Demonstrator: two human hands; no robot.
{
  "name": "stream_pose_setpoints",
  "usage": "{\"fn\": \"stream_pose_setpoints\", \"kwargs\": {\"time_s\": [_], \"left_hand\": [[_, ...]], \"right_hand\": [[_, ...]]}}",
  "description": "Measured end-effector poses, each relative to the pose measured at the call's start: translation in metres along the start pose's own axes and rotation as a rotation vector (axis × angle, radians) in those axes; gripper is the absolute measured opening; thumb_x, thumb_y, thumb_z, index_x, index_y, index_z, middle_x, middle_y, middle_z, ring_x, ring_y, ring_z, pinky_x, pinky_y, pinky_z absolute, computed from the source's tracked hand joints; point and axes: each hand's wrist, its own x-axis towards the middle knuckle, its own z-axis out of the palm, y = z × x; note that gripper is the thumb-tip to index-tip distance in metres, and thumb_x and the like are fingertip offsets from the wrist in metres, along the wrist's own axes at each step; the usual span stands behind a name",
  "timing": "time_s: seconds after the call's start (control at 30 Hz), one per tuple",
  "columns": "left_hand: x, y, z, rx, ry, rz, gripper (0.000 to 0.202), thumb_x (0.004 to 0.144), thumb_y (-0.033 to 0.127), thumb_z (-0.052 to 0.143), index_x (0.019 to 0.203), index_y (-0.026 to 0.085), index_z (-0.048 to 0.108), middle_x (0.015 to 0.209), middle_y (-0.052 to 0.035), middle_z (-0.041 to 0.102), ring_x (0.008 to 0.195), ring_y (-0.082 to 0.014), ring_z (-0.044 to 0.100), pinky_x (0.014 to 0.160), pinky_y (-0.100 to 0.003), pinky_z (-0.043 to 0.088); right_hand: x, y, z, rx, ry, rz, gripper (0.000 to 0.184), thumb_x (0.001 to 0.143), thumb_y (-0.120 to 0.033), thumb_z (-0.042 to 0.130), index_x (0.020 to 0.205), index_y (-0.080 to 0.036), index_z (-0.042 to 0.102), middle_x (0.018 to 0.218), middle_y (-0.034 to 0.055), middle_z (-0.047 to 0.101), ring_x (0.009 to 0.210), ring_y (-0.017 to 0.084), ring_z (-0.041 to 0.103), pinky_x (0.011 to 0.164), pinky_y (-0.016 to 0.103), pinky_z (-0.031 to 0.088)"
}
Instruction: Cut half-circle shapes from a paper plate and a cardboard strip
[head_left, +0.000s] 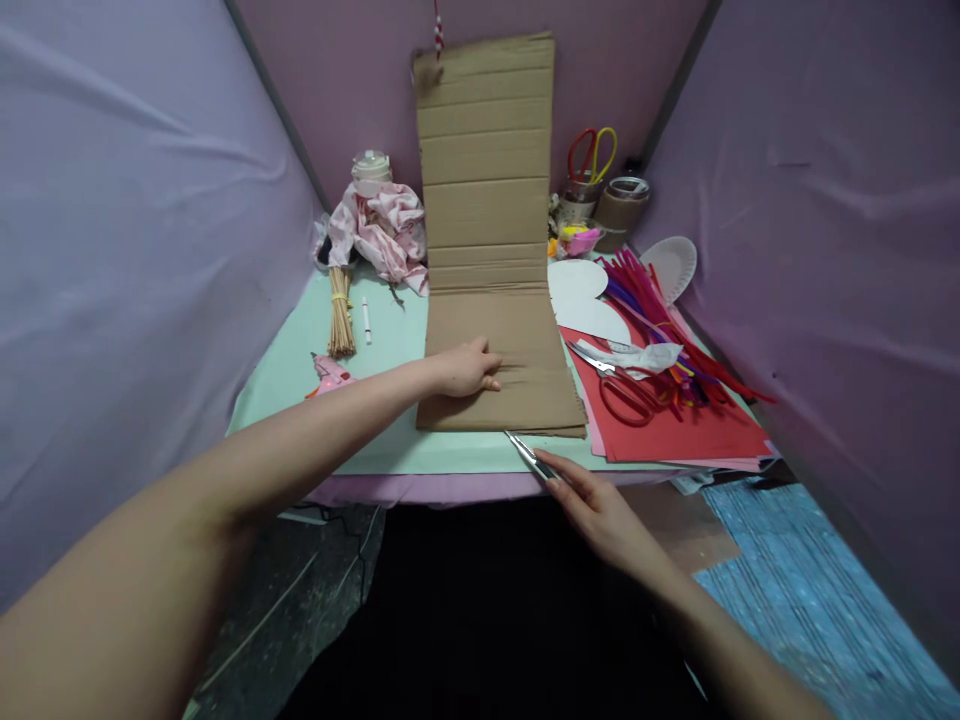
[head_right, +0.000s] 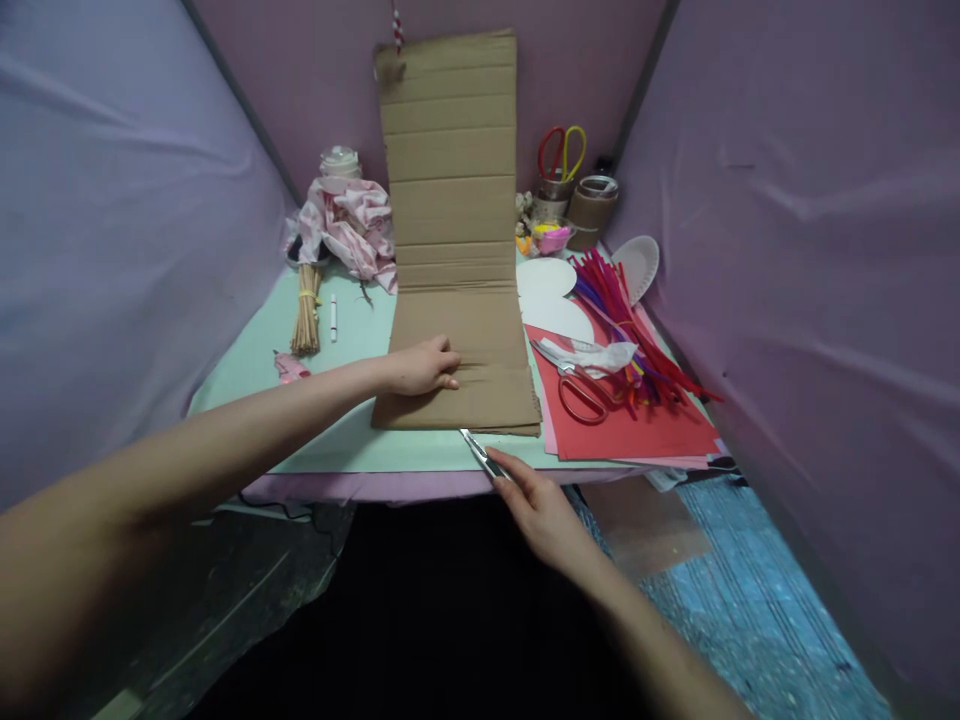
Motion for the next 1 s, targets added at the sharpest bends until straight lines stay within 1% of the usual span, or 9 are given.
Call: {"fn": "stream_pose_setpoints", "kwargs": {"time_s": [0.23,0.33,0.47,0.6,0.7,0.77,0.83,0.9,1.0], "left_hand": [[0.0,-0.001,0.002,-0.014,0.019,0.004,0.031,0.086,0.045,0.052,0.097,0.018,0.061,0.105,-0.0101,0.047,0.095,-0.0251,0.052,0.087,-0.036,0.04],[-0.001,-0.003,0.002,-0.02,0.032,-0.002,0.03,0.086,0.044,0.052,0.096,0.017,0.061,0.107,-0.011,0.048,0.096,-0.0253,0.052,0.086,-0.036,0.04],[-0.009,-0.001,-0.01,-0.036,0.05,0.018,0.028,0.086,0.044,0.053,0.093,0.018,0.059,0.105,-0.0094,0.053,0.093,-0.0222,0.054,0.081,-0.031,0.041],[-0.037,0.017,-0.04,-0.087,0.132,0.017,0.024,0.085,0.045,0.053,0.086,0.021,0.056,0.081,-0.0024,0.06,0.073,-0.0199,0.054,0.062,-0.028,0.036],[-0.073,0.041,-0.068,-0.062,0.329,-0.05,0.018,0.085,0.04,0.054,0.081,0.023,0.056,0.073,-0.0003,0.06,0.068,-0.0196,0.053,0.058,-0.028,0.031],[-0.101,0.054,-0.083,-0.097,0.503,-0.095,0.014,0.084,0.036,0.056,0.078,0.023,0.055,0.07,0.0012,0.058,0.067,-0.0187,0.052,0.058,-0.028,0.03],[-0.129,0.062,-0.091,-0.192,0.726,-0.179,0.014,0.082,0.036,0.059,0.077,0.022,0.056,0.067,0.0027,0.055,0.064,-0.0168,0.051,0.058,-0.028,0.032],[-0.152,0.065,-0.087,-0.308,1.003,-0.226,0.013,0.081,0.035,0.061,0.08,0.023,0.058,0.069,0.0034,0.055,0.065,-0.0156,0.05,0.06,-0.027,0.035],[-0.172,0.063,-0.06,-0.466,1.317,-0.309,0.013,0.081,0.035,0.063,0.08,0.022,0.057,0.069,0.0041,0.053,0.066,-0.0141,0.05,0.062,-0.027,0.038]], "right_hand": [[-0.003,0.001,0.011,-0.002,0.038,-0.025,0.043,0.092,-0.037,0.047,0.13,-0.021,0.057,0.133,0.0087,0.059,0.126,0.022,0.052,0.11,0.044,0.034],[-0.008,0.001,0.008,-0.03,0.021,-0.02,0.043,0.093,-0.038,0.046,0.131,-0.021,0.056,0.133,0.0083,0.059,0.126,0.022,0.051,0.11,0.043,0.034],[-0.023,-0.013,-0.018,-0.13,-0.026,0.036,0.044,0.092,-0.038,0.046,0.132,-0.022,0.057,0.133,0.0081,0.06,0.125,0.023,0.053,0.108,0.042,0.038],[-0.053,-0.037,-0.066,-0.274,-0.067,0.084,0.042,0.09,-0.04,0.051,0.129,-0.027,0.06,0.127,0.0077,0.064,0.117,0.025,0.06,0.098,0.04,0.048],[-0.071,-0.047,-0.092,-0.275,0.136,0.052,0.042,0.085,-0.043,0.058,0.124,-0.029,0.064,0.111,0.0071,0.072,0.095,0.022,0.069,0.076,0.03,0.058],[-0.075,-0.049,-0.096,-0.205,0.328,0.033,0.044,0.084,-0.044,0.059,0.125,-0.027,0.063,0.097,0.006,0.075,0.073,0.018,0.07,0.058,0.023,0.057],[-0.074,-0.051,-0.091,-0.116,0.482,0.007,0.047,0.085,-0.042,0.058,0.129,-0.026,0.06,0.086,0.004,0.074,0.058,0.014,0.066,0.048,0.02,0.053],[-0.07,-0.058,-0.082,-0.081,0.589,-0.064,0.047,0.086,-0.039,0.059,0.131,-0.027,0.058,0.082,0.0027,0.073,0.055,0.014,0.065,0.047,0.02,0.052],[-0.06,-0.077,-0.067,-0.185,0.635,-0.3,0.044,0.085,-0.032,0.061,0.129,-0.032,0.059,0.093,0.0032,0.074,0.059,0.015,0.066,0.051,0.021,0.054]]}}
